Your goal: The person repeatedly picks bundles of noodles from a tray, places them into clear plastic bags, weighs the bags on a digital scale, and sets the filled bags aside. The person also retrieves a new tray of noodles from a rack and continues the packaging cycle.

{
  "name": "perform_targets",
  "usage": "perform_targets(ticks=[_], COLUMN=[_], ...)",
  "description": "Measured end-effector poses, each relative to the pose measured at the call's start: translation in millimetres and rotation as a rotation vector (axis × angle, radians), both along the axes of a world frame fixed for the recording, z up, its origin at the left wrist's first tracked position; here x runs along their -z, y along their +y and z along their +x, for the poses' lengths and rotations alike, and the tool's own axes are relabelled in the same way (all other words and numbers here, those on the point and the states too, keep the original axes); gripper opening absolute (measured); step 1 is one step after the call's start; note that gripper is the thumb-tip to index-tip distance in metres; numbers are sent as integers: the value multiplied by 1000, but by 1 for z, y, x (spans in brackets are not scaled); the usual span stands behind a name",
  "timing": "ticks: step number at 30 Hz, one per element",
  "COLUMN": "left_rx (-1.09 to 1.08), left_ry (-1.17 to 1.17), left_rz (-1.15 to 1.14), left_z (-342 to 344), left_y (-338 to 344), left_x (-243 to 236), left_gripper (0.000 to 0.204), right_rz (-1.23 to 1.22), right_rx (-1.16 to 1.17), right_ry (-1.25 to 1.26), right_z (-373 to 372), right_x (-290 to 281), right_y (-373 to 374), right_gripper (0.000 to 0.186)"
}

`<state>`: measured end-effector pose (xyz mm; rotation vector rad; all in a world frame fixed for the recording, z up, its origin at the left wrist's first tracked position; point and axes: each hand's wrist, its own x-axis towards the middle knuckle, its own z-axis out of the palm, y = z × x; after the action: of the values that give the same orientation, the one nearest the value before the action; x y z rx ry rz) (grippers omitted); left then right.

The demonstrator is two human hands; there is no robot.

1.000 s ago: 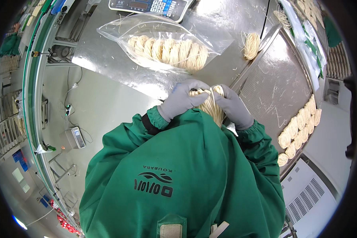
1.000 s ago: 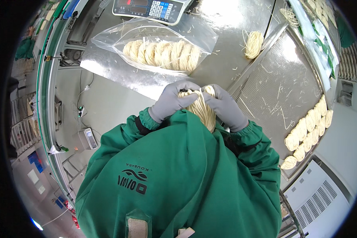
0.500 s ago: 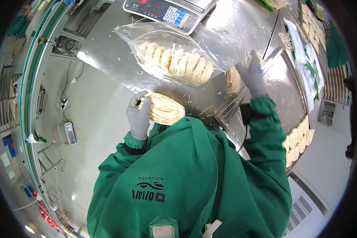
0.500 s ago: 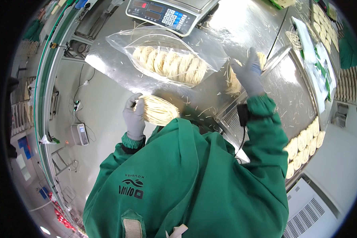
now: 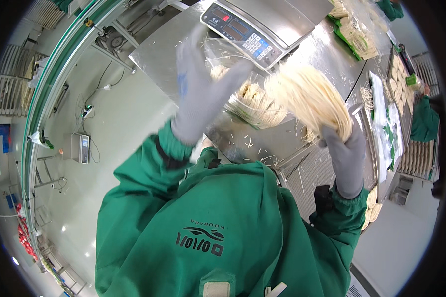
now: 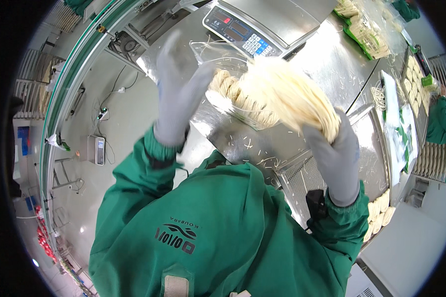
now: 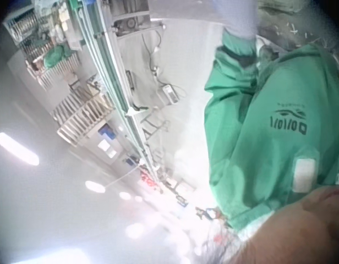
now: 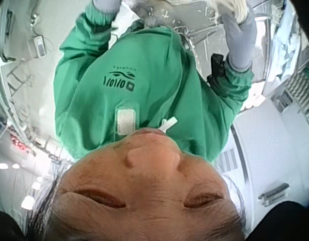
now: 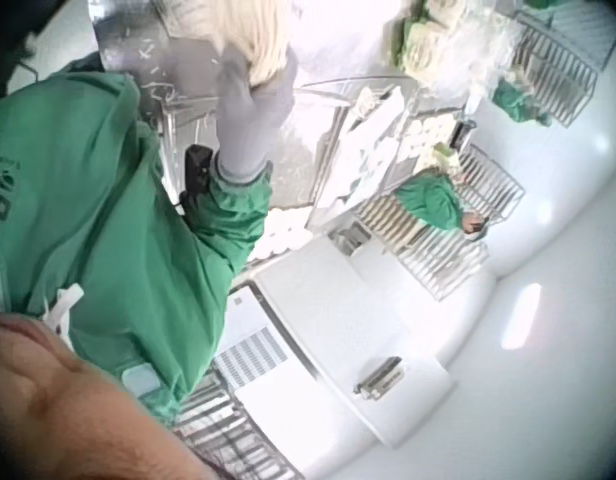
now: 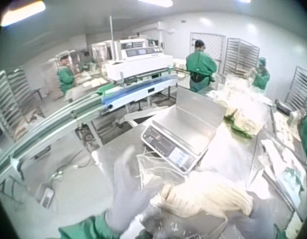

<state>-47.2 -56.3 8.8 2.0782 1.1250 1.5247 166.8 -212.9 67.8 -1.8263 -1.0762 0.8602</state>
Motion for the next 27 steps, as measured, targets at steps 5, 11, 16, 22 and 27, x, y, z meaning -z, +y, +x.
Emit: perform_targets(ticks=[5,11,16,22,27], left_rx=[-209,163,564,-464,28], left_ry=[667,235,658,330,456], left_rz=[-312,-210,-101,-440,51], left_z=[-14,-8,28,156,126], left_y=[80,31,-71,-170,-179], left_x=[19,6,10,61,106], left_gripper=[44,17,38,52,51], right_rz=[398,49,-127,229,113], right_rx=[-349,-285,-151,-429,-403], right_ry=[-860,-283,790,-403,18], right_z=[-29,-37,-16,-7,-5], right_x=[61,67,49,128,119], right_y=[60,68,-10,-51,-52], right_gripper=[31,31,29,25,24])
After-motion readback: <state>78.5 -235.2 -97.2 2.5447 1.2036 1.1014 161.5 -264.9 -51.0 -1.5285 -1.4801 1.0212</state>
